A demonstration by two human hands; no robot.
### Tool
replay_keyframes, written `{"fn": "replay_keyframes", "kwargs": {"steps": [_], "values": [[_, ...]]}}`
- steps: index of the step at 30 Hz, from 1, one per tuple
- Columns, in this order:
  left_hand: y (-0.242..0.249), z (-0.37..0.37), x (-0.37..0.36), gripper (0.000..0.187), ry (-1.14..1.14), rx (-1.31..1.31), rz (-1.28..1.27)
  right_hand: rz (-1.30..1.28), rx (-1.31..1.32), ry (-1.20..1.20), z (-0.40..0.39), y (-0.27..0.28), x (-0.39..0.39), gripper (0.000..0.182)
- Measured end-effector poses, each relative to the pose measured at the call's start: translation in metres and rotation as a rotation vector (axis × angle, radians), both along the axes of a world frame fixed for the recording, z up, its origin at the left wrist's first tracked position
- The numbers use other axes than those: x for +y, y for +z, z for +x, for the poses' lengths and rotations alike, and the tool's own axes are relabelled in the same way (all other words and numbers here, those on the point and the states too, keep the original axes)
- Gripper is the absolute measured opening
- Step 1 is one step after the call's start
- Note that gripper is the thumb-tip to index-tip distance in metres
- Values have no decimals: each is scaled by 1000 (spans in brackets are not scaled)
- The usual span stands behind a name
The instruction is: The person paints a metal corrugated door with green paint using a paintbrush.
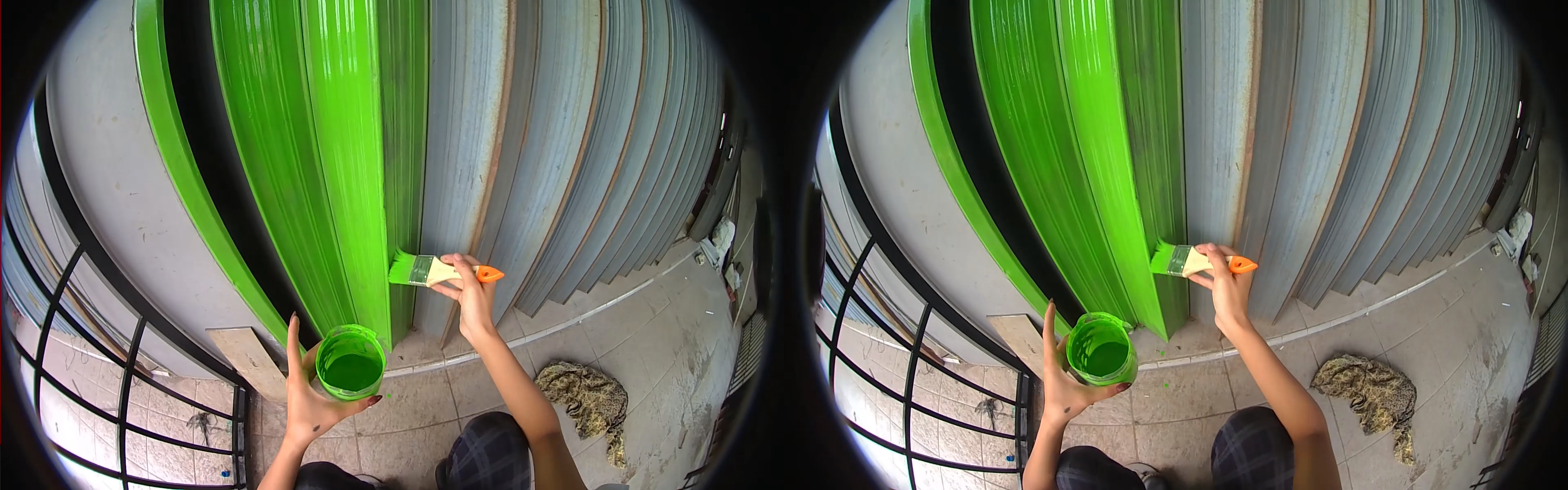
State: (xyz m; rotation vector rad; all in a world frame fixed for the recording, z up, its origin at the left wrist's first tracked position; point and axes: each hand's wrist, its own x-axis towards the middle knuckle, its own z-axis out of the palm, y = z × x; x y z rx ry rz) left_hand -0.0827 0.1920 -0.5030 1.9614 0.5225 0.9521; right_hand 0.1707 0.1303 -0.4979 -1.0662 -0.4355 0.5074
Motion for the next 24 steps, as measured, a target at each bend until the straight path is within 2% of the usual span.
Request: {"fn": "replay_keyframes", "kwargs": {"steps": [3, 8, 10, 12, 14, 16, 20, 22, 24], "values": [[-3, 6, 10, 133, -17, 15, -29, 82, 30, 3, 14, -14, -4, 21], [6, 21, 27, 134, -72, -33, -64, 185, 157, -40, 21, 9, -8, 19], [17, 23, 27, 134, -86, -55, -109, 281, 196, -173, 16, 4, 2, 23], [24, 24, 26, 134, -74, -77, -158, 255, 239, -213, 4, 3, 12, 26], [36, 20, 21, 135, -59, -84, -201, 98, 362, -169, -5, -6, 17, 33], [45, 15, 14, 134, -34, -60, -187, -34, 269, -61, -16, 7, 4, 33], [58, 10, 4, 131, -27, -63, -233, -8, 280, 21, 4, 22, -4, 31], [64, 9, 1, 132, -43, -70, -254, 148, 201, -63, 12, 59, 3, 23], [67, 7, 0, 132, -47, -62, -283, 323, 81, -50, 17, 112, 9, 20]]}}
